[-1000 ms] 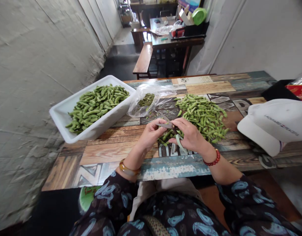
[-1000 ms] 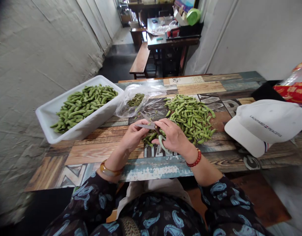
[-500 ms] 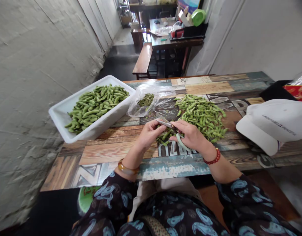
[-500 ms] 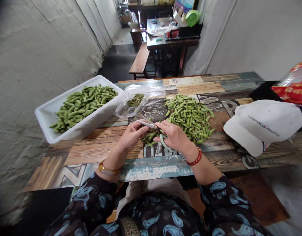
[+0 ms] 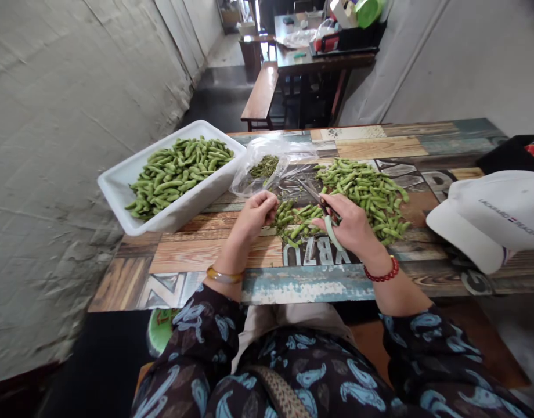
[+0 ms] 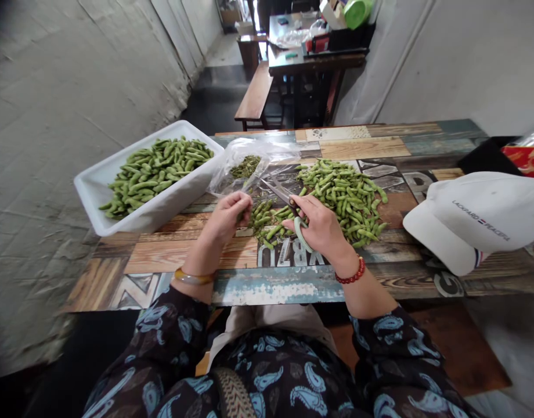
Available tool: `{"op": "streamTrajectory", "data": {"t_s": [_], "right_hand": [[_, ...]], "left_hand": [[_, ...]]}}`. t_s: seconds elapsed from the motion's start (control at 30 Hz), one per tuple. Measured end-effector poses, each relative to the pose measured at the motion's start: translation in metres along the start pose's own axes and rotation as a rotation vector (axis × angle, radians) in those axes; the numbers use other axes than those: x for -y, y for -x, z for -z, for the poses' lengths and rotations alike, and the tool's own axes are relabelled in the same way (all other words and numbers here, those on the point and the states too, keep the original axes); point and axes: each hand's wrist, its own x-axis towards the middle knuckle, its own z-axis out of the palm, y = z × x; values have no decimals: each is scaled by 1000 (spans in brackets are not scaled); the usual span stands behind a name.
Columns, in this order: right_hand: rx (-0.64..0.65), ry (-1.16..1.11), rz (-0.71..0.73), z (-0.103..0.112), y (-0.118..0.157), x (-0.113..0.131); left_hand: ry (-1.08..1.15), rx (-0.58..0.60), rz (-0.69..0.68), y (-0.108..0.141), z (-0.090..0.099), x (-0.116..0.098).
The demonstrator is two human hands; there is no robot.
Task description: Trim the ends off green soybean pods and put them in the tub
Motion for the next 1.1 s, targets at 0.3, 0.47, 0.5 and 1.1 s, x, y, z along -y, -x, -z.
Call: {"op": "streamTrajectory", "data": {"t_s": [0.3,0.47,0.5,1.1], "right_hand": [[33,-9,9,-4,-1,6],[51,-10,19,-7,0,5],[48,-7,24,-7,0,4],[100,-3,174,-8,-2,9]], "left_hand": [[-995,40,-318,3,-8,13],[-1023,78,-286,6,-10,12],[-993,87,-283,6,-10,12],[78,107,-83,14,-20,2]]}}
